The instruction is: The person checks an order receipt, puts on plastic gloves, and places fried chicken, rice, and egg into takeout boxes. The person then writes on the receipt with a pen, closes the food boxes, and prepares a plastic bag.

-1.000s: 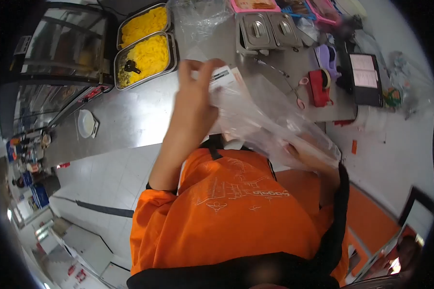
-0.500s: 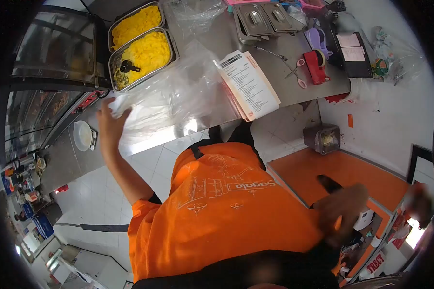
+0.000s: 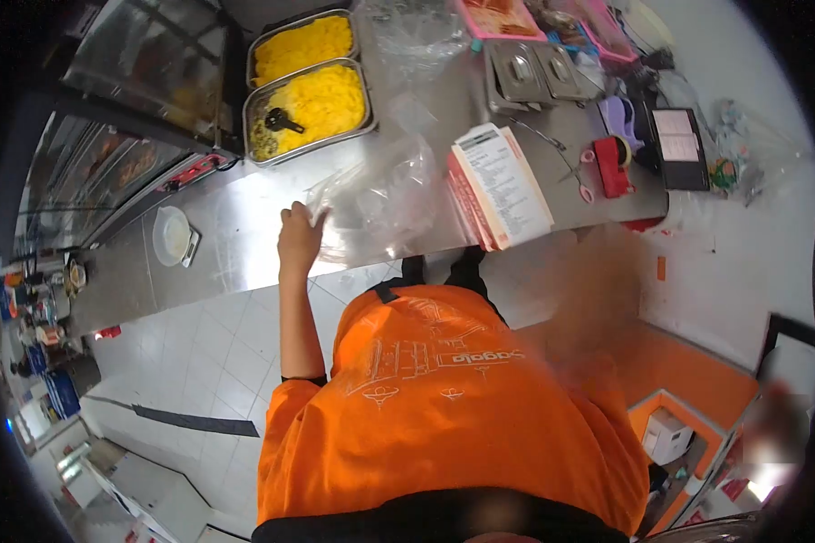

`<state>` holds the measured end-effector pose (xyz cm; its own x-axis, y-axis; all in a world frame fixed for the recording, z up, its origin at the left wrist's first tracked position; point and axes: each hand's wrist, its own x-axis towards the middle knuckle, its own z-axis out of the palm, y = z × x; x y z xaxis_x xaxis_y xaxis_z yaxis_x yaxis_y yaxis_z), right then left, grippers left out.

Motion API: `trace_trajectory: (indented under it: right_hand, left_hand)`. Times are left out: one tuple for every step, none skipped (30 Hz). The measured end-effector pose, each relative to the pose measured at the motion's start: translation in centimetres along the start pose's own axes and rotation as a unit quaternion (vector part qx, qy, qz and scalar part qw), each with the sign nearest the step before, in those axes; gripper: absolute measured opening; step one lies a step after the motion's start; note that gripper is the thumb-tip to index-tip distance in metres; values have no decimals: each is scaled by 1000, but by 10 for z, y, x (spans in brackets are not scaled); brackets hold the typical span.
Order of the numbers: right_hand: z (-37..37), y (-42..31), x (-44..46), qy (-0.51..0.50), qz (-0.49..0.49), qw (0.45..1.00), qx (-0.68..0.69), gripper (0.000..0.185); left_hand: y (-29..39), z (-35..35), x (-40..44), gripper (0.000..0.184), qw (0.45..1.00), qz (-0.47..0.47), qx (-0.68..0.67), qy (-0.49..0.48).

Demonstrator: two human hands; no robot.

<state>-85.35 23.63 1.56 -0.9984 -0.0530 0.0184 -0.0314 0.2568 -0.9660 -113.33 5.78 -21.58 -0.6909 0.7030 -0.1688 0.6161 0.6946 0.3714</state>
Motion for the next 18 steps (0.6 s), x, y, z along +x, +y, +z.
trace_trajectory:
  right_hand:
    - [11,35,39,54,13,998,11,23]
    - [43,108,99,159,-30,987,-4,17]
    - [66,194,135,113,38,968,-222,20]
    - [92,244,141,41,142,926,-349,29]
    - [111,277,148,-32,238,851,-466,38]
    - [126,292,141,-33,294,805,-514,47]
    - [135,303,129,-33,346,753,-559,56]
    - [138,321,126,-38,331,771,-543,60]
    - [138,338,123,-41,318,787,-528,63]
    - [136,337,124,-44,307,802,-510,67]
    - [136,336,122,-44,293,775,-558,64]
    - [135,328,126,-37,299,778,-551,61]
    - [134,319,130,-30,305,781,-544,57]
    - [135,315,132,-20,311,784,-537,54]
    - [132,321,132,-27,354,779,-517,48]
    - [126,332,129,-32,397,772,-496,43]
    - [119,343,126,-34,439,762,-475,38]
    - [116,354,120,0,388,759,-523,32]
  left_hand:
    - [-12,11,2,58,999,29,-16,-6]
    - [-11,13,1,60,999,32,-36,-15]
    - [-11,18,-2,60,998,53,-47,1]
    - [-13,22,-5,60,996,74,-55,16]
    - [-17,24,-5,55,998,46,-46,2]
    - [-29,21,2,54,1000,3,-7,17]
    - [-46,17,11,52,998,-40,32,29]
    - [-59,12,17,51,993,-82,71,41]
    - [-63,3,15,47,992,-56,111,31]
    - [-54,-2,15,42,986,70,113,105]
    - [-37,0,14,37,958,199,113,174]
    - [-2,-12,6,30,955,278,-55,91]
    - [-14,34,6,29,910,390,-140,3]
    - [2,38,2,46,902,399,-55,-156]
    - [-9,52,0,57,919,365,-6,-146]
    - [-27,74,-1,69,933,331,43,-135]
    - [-53,86,4,79,937,295,129,-135]
    - [-76,97,10,90,933,258,213,-132]
